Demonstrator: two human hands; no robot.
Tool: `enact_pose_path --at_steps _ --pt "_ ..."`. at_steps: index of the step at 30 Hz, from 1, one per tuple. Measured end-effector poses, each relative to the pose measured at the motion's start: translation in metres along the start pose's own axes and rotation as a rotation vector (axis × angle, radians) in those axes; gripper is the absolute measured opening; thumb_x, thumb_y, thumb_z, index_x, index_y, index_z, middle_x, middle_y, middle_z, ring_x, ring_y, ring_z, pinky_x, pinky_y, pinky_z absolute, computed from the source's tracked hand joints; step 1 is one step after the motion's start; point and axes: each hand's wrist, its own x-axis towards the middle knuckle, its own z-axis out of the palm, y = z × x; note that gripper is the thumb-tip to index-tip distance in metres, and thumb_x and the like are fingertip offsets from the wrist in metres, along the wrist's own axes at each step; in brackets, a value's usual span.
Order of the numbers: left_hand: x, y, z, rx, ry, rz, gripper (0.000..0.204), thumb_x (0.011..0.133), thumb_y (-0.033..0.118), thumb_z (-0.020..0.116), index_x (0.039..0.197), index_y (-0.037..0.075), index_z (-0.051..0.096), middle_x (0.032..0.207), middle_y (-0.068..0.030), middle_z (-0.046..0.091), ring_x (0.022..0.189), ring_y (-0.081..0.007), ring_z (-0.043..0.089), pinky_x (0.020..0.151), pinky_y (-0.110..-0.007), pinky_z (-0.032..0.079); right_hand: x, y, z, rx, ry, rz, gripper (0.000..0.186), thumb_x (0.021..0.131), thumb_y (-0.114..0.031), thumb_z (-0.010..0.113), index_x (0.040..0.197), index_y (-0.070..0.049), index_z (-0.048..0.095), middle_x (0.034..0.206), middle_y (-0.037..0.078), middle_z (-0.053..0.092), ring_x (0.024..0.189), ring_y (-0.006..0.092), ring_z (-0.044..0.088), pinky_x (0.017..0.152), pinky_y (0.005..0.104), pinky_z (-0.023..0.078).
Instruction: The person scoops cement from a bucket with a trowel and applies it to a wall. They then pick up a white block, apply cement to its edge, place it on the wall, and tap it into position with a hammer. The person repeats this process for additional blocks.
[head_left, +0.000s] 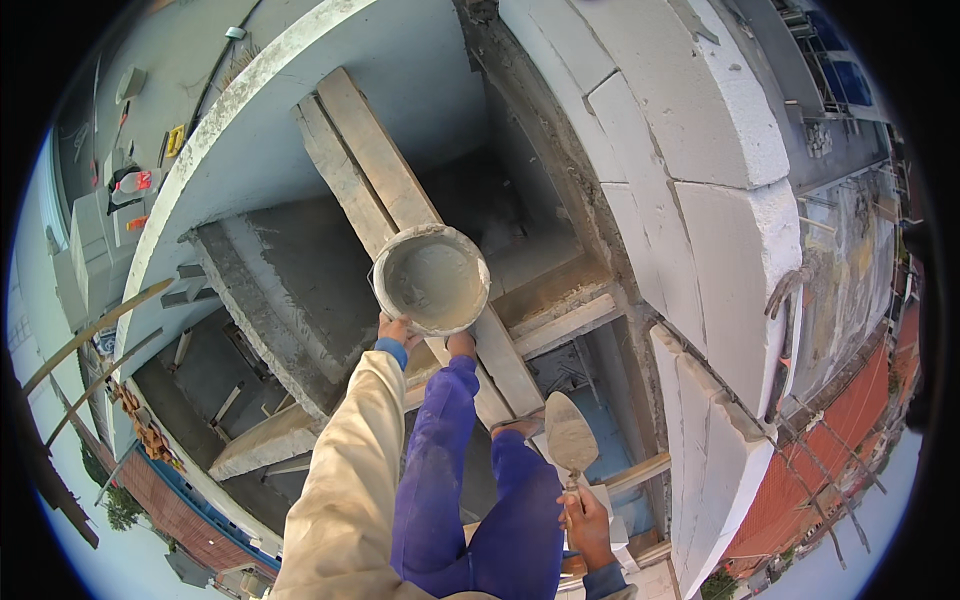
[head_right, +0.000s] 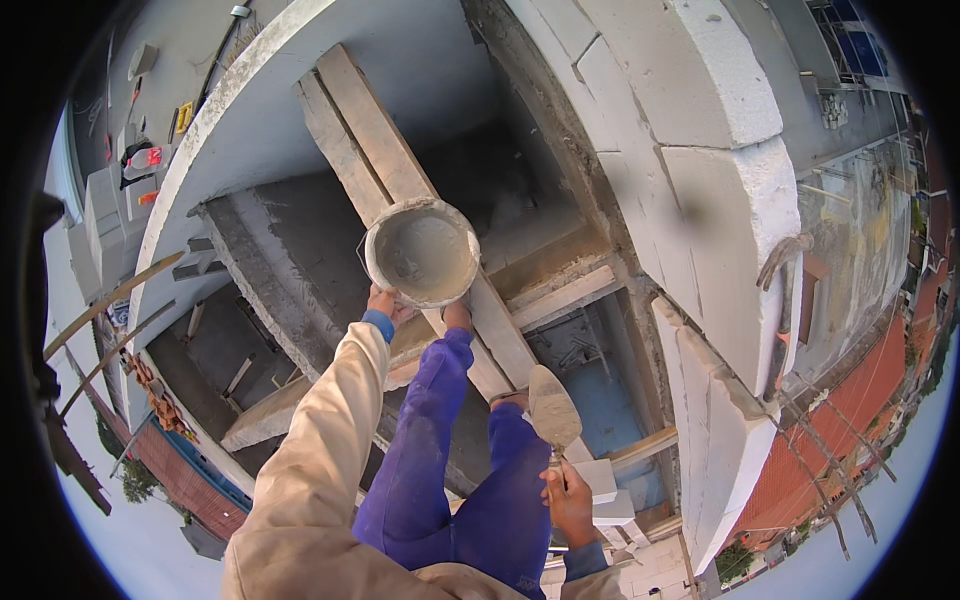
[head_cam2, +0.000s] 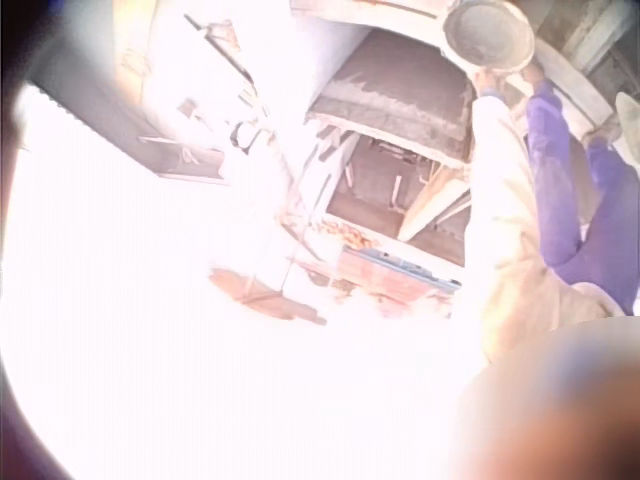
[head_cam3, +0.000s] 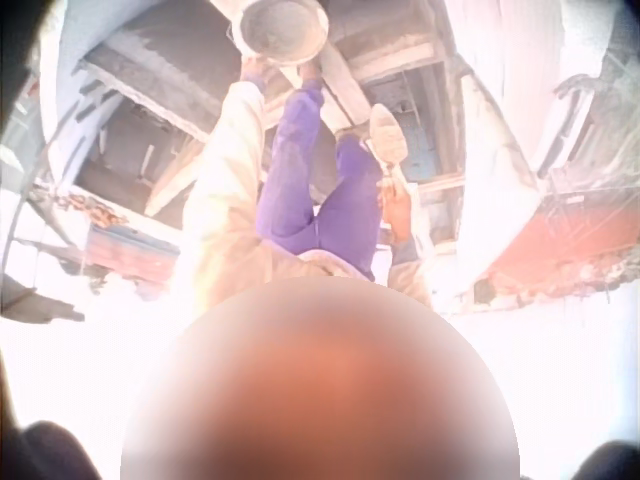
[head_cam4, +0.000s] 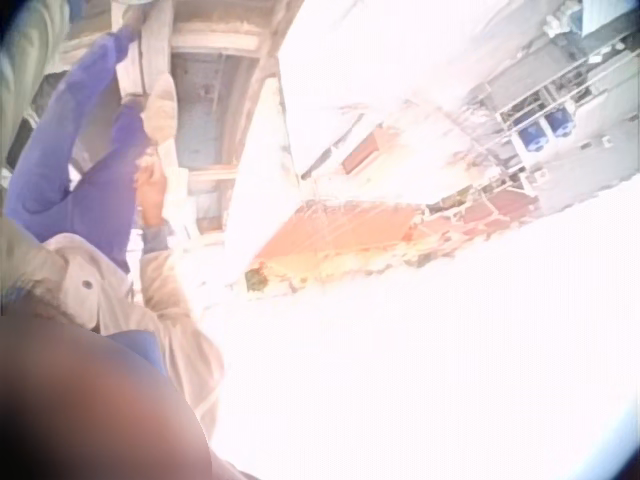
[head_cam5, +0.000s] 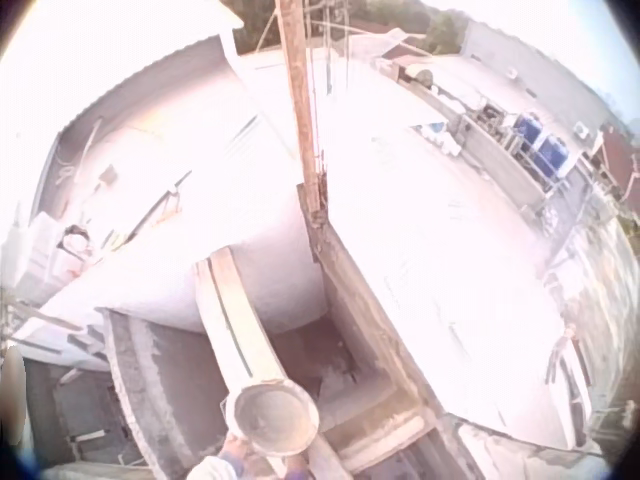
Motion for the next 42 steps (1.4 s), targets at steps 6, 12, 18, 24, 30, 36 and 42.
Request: enact_pose_path --at_steps 6,12,18,24,30,36,42 --pt "0.047 -0.053 -0.048 0.011 0.159 0.013 0.041 0.102 0.010 0.049 0.143 0.013 0.049 0.124 -0.0152 0.066 0.107 -0.0407 0.069 0.094 -0.057 0.060 0.025 0.086 -0.013 0.099 0.067 -0.012 0.035 0.108 -0.032 0.060 0.124 -0.002 0.066 0.096 0.002 0.070 0.073 0.0086 0.062 0.066 0.0270 0.055" --pt "0.014 -0.043 -0.078 0.150 0.172 -0.106 0.072 0.099 0.027 0.069 0.161 0.019 0.033 0.168 -0.0200 0.028 0.133 -0.0475 0.055 0.100 -0.056 0.057 0.005 0.156 -0.027 0.243 0.169 -0.015 0.035 0.109 -0.032 0.059 0.124 -0.002 0.065 0.094 0.003 0.069 0.072 0.0099 0.062 0.066 0.0280 0.055" --pt "-0.075 -0.043 -0.019 1.003 0.097 -0.141 0.080 0.097 0.040 0.067 0.163 0.015 0.030 0.166 -0.0268 0.031 0.139 -0.0501 0.050 0.107 -0.062 0.048 -0.027 0.226 -0.023 0.389 0.263 0.037 0.034 0.107 -0.032 0.063 0.127 -0.004 0.065 0.088 0.002 0.065 0.069 0.0095 0.061 0.063 0.0292 0.052" --pt "-0.280 -0.118 -0.012 2.636 -0.665 0.306 0.056 0.097 0.054 0.055 0.145 0.028 0.063 0.163 -0.0181 0.043 0.150 -0.0422 0.040 0.124 -0.054 0.034 -0.061 0.287 0.033 0.818 0.518 0.137 0.034 0.102 -0.035 0.069 0.111 -0.002 0.066 0.076 0.002 0.062 0.063 0.0116 0.059 0.060 0.0324 0.050" --pt "-0.424 -0.078 0.010 3.122 -2.242 -0.425 0.050 0.103 0.057 0.047 0.145 0.034 0.063 0.166 0.0116 0.038 0.159 -0.0362 0.024 0.118 -0.082 0.010 -0.058 0.334 0.109 1.218 0.762 0.315 0.042 0.097 -0.037 0.075 0.109 0.001 0.063 0.082 0.008 0.065 0.064 0.0170 0.061 0.060 0.0359 0.051" --pt "-0.346 -0.100 0.112 3.610 -0.696 0.665 0.060 0.099 0.061 0.053 0.150 0.031 0.059 0.172 -0.0078 0.028 0.159 -0.0424 0.018 0.119 -0.080 0.007 -0.001 0.410 0.124 1.032 1.041 0.604 0.054 0.085 -0.039 0.087 0.108 0.003 0.061 0.092 0.019 0.072 0.082 0.0351 0.071 0.075 0.0440 0.055" --pt "-0.278 -0.187 0.135 2.826 -0.939 0.658 0.043 0.100 0.032 0.063 0.132 0.003 0.068 0.116 -0.0137 0.078 0.116 -0.0269 0.073 0.099 -0.037 0.056 0.080 0.561 0.060 1.152 1.249 0.661 0.063 0.076 -0.029 0.095 0.114 0.004 0.057 0.104 0.022 0.073 0.098 0.0411 0.072 0.086 0.0459 0.056"
